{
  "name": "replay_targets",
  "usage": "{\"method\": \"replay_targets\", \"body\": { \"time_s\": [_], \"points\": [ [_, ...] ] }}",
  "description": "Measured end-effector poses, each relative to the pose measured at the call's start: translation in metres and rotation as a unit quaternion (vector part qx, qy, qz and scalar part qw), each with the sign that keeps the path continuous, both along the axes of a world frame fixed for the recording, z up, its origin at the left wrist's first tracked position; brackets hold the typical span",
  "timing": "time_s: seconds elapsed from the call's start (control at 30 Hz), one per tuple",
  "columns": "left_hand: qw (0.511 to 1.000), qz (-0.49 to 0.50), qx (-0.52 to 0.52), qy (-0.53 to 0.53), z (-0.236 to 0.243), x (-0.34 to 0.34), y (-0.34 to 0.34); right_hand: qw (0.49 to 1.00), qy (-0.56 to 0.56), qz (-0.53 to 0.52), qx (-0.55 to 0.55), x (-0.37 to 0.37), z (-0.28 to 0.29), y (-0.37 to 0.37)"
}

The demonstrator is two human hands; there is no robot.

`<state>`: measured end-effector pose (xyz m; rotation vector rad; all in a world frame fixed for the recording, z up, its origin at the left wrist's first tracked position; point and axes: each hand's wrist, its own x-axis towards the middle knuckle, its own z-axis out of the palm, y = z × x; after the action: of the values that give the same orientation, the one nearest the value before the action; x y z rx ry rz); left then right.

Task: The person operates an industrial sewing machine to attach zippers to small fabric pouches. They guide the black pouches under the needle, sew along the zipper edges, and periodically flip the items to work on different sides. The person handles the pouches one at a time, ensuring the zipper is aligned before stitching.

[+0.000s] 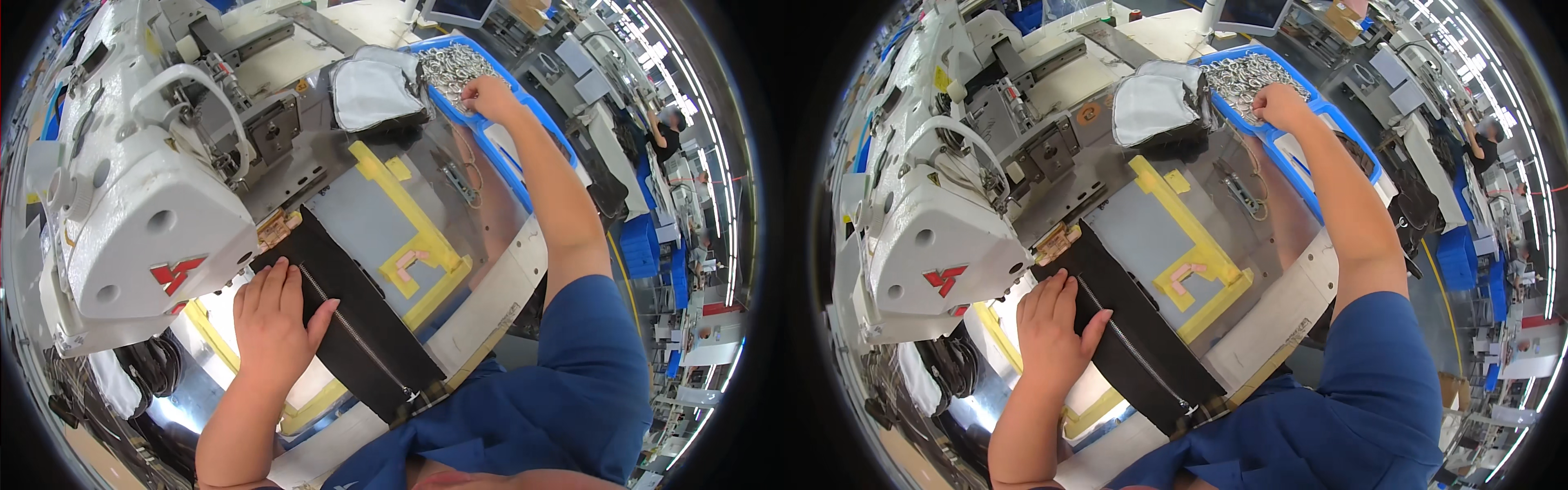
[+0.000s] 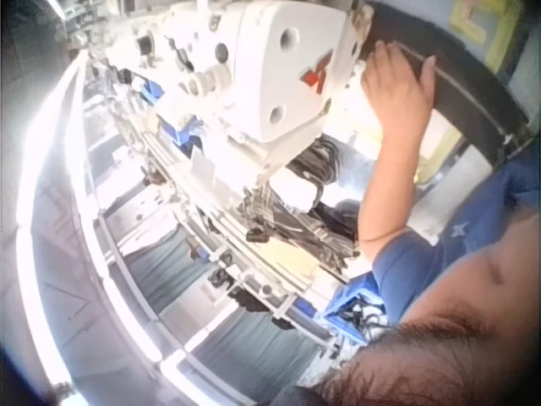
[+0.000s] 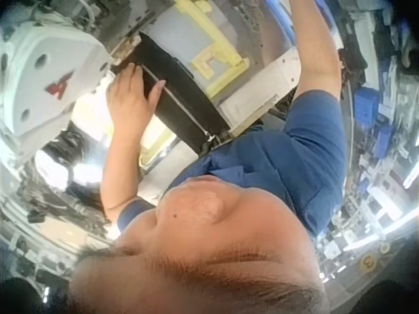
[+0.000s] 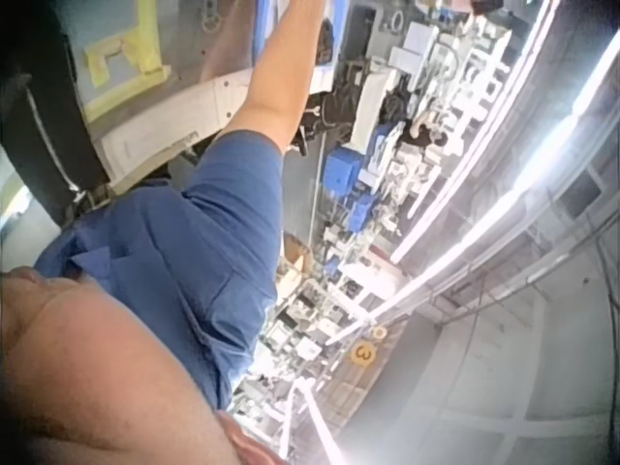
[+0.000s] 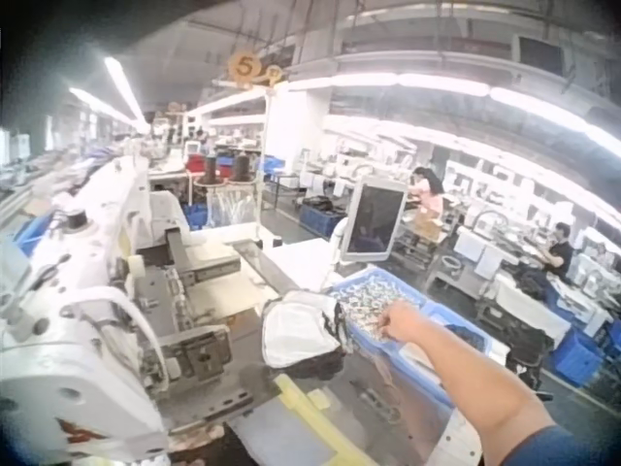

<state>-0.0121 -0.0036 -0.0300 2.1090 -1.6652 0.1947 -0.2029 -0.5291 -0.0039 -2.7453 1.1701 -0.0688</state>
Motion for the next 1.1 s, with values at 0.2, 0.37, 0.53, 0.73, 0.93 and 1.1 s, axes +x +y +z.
{"method": "replay_targets", "body": {
  "time_s": [0.2, 0.37, 0.53, 0.73, 0.93, 1.1],
  "points": [
    [0.999, -0.020, -0.016, -0.024, 0.004, -0.005, 0.000, 0.986, -0.009, 0.004, -0.165, -0.018, -0.023, -0.024],
    [0.999, -0.023, -0.007, -0.031, 0.001, -0.006, 0.007, 0.943, -0.295, 0.014, -0.157, 0.029, 0.050, 0.128],
    [1.000, -0.011, 0.012, -0.018, 0.000, -0.008, 0.006, 0.909, -0.224, 0.350, 0.037, 0.063, 0.051, 0.270],
    [1.000, 0.000, 0.009, 0.021, 0.003, -0.007, 0.009, 0.854, -0.125, 0.498, 0.081, 0.108, 0.010, 0.307],
    [0.999, 0.028, 0.030, 0.010, 0.001, -0.007, 0.008, 0.851, -0.128, 0.499, 0.106, 0.114, 0.002, 0.309],
    [0.998, 0.043, 0.042, -0.005, 0.005, -0.009, 0.008, 0.861, -0.157, 0.452, 0.170, 0.113, -0.001, 0.306]
  ]
}}
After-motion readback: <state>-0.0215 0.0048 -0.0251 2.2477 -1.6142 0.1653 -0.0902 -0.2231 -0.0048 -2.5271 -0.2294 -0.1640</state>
